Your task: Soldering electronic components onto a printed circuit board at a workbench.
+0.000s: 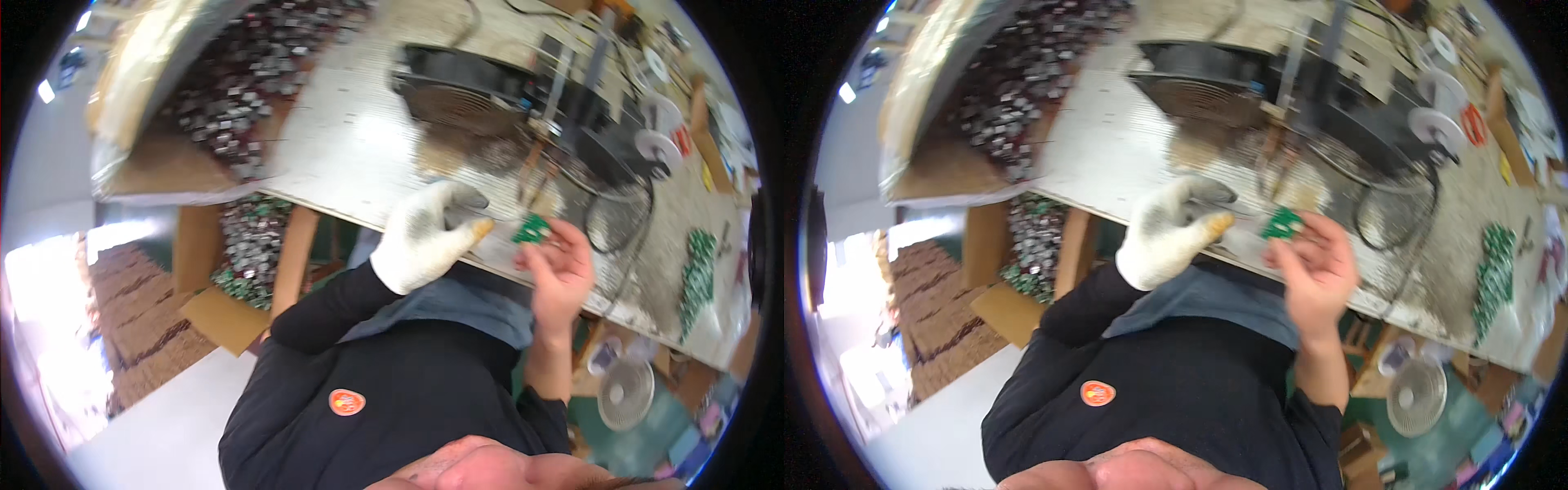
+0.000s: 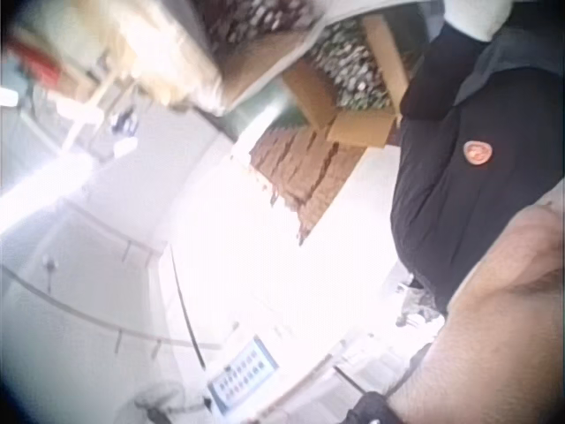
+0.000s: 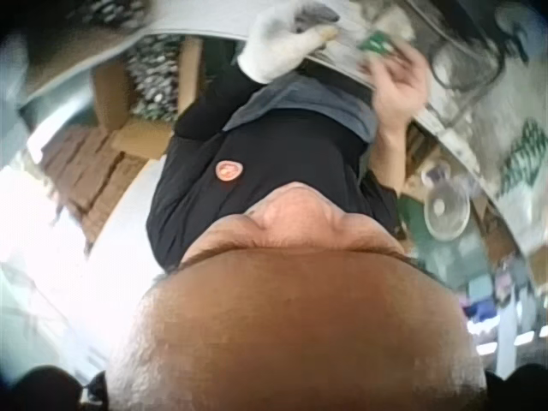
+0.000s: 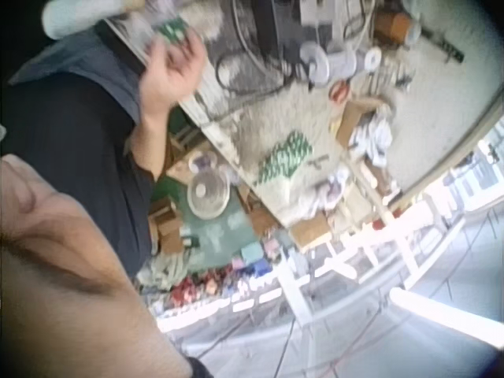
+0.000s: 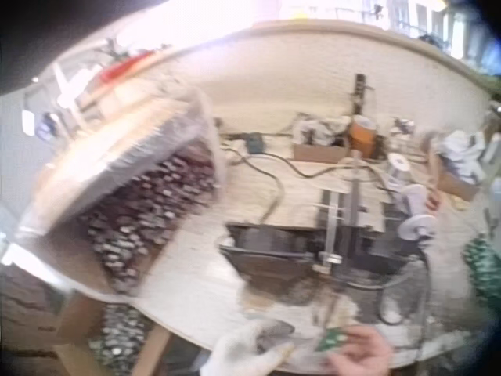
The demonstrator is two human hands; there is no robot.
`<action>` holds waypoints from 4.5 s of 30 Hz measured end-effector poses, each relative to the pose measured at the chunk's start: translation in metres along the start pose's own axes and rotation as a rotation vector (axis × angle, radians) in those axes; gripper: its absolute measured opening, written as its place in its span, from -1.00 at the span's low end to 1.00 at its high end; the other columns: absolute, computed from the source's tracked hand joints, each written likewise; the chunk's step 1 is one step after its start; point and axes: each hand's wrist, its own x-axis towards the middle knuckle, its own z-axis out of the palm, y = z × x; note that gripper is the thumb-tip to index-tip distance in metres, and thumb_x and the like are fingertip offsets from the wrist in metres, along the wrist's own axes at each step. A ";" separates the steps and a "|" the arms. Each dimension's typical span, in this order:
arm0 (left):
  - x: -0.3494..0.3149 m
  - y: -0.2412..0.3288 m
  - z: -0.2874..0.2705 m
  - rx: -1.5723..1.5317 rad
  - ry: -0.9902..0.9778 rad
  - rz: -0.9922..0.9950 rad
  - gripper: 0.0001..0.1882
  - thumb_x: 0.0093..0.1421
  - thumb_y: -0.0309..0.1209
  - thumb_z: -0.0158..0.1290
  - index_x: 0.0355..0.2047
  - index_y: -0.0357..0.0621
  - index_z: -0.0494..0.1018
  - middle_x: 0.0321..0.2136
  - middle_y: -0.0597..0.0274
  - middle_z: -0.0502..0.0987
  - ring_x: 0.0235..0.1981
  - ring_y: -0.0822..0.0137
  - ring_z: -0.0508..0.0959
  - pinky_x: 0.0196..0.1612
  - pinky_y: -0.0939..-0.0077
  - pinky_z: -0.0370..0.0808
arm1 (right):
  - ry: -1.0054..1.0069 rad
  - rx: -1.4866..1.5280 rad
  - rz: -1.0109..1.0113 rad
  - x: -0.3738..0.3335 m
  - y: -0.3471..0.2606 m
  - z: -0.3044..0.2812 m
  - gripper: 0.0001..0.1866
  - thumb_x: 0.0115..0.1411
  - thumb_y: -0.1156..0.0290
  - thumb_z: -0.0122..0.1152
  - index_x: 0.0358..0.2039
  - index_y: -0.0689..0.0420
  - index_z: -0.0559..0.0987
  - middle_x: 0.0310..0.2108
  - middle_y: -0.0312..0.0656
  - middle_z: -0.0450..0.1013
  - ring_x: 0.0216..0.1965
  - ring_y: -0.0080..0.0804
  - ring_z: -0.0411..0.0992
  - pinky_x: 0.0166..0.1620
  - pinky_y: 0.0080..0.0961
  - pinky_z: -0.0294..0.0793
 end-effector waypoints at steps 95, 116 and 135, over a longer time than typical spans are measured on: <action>0.008 -0.001 -0.129 0.214 0.342 0.089 -0.73 0.23 -0.43 0.05 -0.12 -0.38 0.48 -0.41 0.21 0.58 -0.52 0.55 0.50 -0.45 0.71 0.42 | -0.038 0.046 -0.110 0.010 0.009 -0.006 -0.63 0.08 0.76 0.15 -0.07 0.38 0.37 -0.27 -0.05 0.45 -0.40 -0.45 0.52 -0.36 -0.62 0.56; -0.015 0.007 -0.016 0.005 0.032 -0.086 -0.74 0.18 -0.39 0.15 -0.22 -0.38 0.53 -0.44 0.27 0.54 -0.44 0.53 0.48 -0.39 0.67 0.40 | -0.083 0.119 0.043 0.008 -0.002 -0.001 -0.58 0.07 0.78 0.16 -0.02 0.36 0.38 -0.29 -0.16 0.35 -0.38 -0.44 0.52 -0.32 -0.57 0.58; 0.007 0.008 0.017 -0.037 -0.039 -0.117 -0.79 0.12 -0.44 0.15 -0.32 -0.38 0.51 -0.45 0.22 0.56 -0.42 0.56 0.49 -0.33 0.67 0.44 | -0.103 0.200 0.031 0.013 0.000 0.001 -0.56 0.09 0.79 0.12 0.02 0.34 0.35 -0.26 -0.14 0.36 -0.33 -0.40 0.53 -0.30 -0.56 0.59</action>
